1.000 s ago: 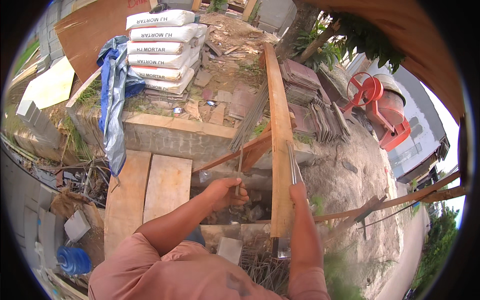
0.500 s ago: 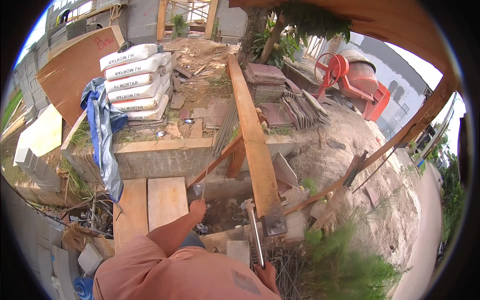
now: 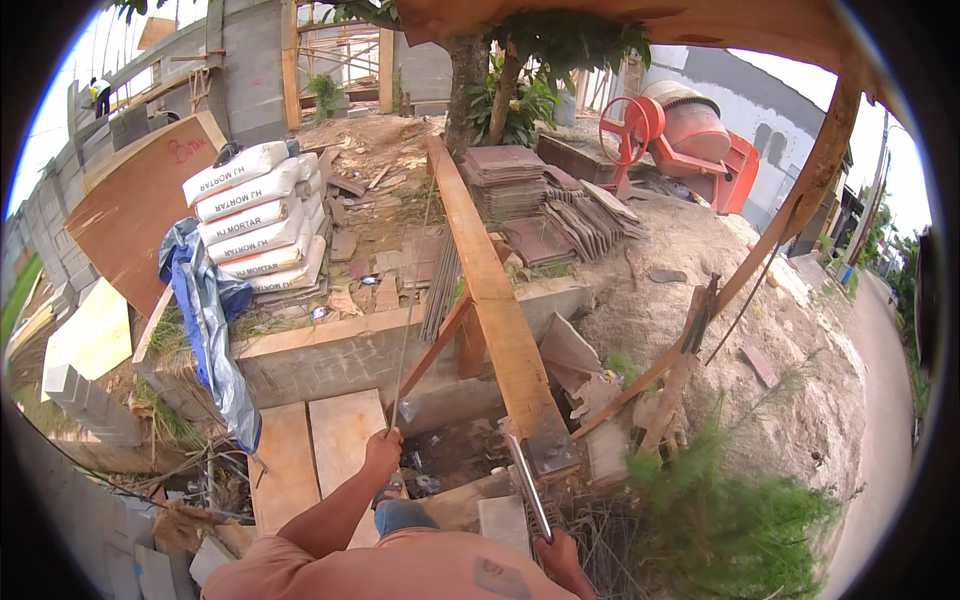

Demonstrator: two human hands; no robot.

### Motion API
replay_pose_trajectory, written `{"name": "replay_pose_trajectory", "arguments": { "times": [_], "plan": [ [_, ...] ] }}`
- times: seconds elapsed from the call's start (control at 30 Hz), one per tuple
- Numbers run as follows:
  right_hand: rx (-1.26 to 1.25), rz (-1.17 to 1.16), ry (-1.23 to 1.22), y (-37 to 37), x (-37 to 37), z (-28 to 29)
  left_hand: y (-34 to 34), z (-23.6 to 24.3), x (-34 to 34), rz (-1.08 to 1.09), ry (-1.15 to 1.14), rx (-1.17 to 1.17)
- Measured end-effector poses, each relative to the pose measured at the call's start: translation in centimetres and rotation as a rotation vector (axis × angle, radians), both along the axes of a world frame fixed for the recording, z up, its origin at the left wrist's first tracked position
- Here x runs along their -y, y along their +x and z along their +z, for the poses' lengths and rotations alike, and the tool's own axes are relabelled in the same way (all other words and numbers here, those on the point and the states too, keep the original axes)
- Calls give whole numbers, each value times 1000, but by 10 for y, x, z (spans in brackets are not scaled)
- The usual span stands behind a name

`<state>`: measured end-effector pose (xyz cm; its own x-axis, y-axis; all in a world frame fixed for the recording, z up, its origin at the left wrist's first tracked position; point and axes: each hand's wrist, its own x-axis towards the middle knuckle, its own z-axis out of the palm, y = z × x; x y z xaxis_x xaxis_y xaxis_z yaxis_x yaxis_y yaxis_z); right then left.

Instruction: The person repeatedly bends a metal rod using a manual bending jig. They position the rod in the jig and apply force to bend it, then remove and reposition it for additional bends.

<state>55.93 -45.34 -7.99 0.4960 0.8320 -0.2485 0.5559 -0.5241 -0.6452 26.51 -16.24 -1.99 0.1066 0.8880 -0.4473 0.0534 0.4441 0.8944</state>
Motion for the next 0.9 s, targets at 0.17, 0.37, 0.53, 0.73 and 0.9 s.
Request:
{"name": "replay_pose_trajectory", "arguments": {
  "times": [0.17,0.37,0.53,0.73,0.9],
  "plan": [
    [-67,-10,191,-3,-25,17,48,33,27,-67,-222,326],
    [-498,-115,135,-35,-51,82,109,37,63,-213,-341,434],
    [-508,-164,307,-35,-55,112,160,41,96,-284,-326,498],
    [-324,-283,339,-9,-27,117,208,17,120,-596,-229,372],
    [-288,-422,260,15,21,123,236,53,153,-943,-242,-19]
  ]
}}
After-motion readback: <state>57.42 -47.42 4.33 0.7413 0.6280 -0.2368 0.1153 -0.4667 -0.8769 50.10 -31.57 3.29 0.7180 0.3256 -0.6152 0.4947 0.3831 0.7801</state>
